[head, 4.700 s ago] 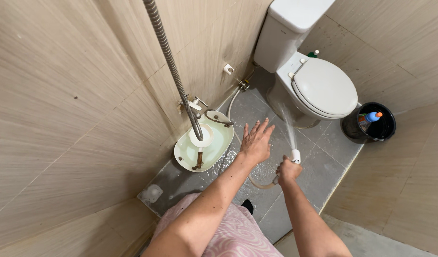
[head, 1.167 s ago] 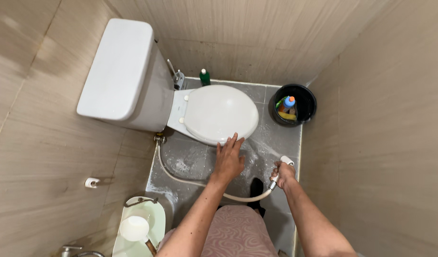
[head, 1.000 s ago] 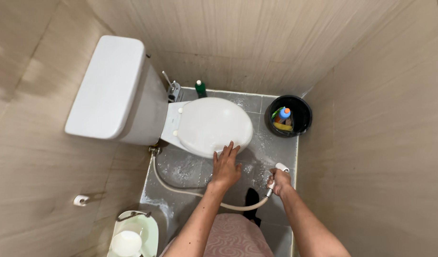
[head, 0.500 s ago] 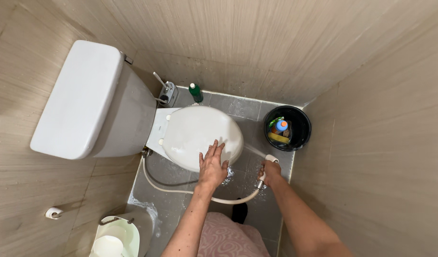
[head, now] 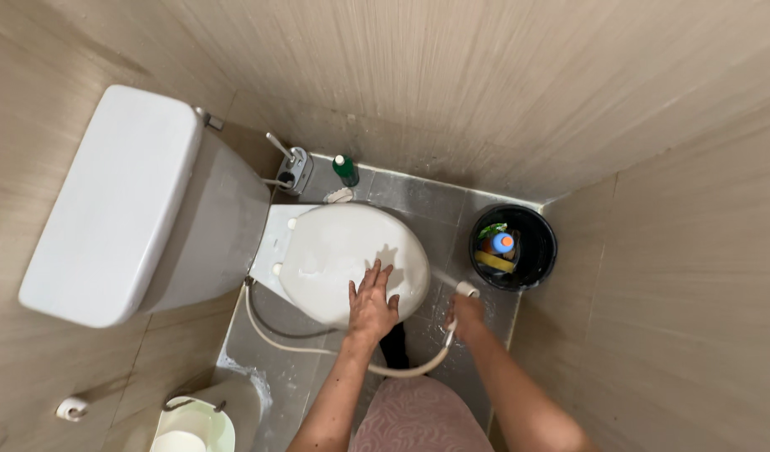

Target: The person sprays the base and tank of a toilet using a hand sprayer and moves a bucket containing cleaning supplies across the wet bathroom floor.

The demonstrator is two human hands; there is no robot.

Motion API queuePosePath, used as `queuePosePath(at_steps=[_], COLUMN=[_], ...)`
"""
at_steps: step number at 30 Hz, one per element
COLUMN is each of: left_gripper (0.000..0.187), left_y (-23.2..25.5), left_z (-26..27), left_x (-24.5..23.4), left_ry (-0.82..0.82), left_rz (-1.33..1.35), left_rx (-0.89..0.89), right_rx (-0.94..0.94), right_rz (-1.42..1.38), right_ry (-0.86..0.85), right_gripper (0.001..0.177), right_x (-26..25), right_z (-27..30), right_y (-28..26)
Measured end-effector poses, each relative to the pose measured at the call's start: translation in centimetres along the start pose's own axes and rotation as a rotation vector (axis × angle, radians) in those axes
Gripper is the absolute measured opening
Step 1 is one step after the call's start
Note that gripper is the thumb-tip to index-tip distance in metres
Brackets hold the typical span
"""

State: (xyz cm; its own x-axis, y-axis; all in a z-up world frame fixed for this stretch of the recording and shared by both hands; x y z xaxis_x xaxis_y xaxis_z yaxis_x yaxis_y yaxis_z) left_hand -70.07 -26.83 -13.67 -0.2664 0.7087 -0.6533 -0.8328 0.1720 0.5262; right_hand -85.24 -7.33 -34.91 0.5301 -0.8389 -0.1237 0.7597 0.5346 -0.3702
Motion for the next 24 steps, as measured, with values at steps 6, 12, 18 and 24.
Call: queuePosePath(at_steps=[6, 12, 18, 24], left_gripper=[0.069, 0.067, 0.067, 0.066], left_y=[0.2, 0.5, 0.1, -1.3], left_z=[-3.7, -5.9, -7.5, -10.4], left_x=[-0.3, -2.8, -4.5, -5.2], left_ry=[-0.018, -0.025, -0.022, -0.001], left_rz=[0.005, 0.009, 0.007, 0.021], left_rx=[0.019, 0.032, 0.043, 0.028], right_rx=[-0.059, -0.029, -0.015, 0.172], right_rz=[0.084, 0.139, 0.082, 0.147], right_ry=[0.041, 0.063, -0.018, -0.117], right_gripper=[0.013, 0.015, 0.008, 0.017], right_x=[3.3, 4.8, 6.3, 9.2], right_z=[2.4, 1.3, -3.2, -5.3], right_y=[3.0, -0.6, -9.2, -12.7])
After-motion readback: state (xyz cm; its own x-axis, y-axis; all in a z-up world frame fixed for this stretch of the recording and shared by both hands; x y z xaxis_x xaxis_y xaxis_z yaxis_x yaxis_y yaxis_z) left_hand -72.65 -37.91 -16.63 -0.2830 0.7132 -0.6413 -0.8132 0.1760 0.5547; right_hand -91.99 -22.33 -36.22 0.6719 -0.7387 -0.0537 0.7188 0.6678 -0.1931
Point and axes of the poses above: each hand's wrist, its own z-axis away from the middle knuckle, its own x-axis out of the palm, y = z × x, the point moved 9 cm from there along -z, towards the middle knuckle, and after that the axes turned 7 degrees about z, right-handed, at the moved point
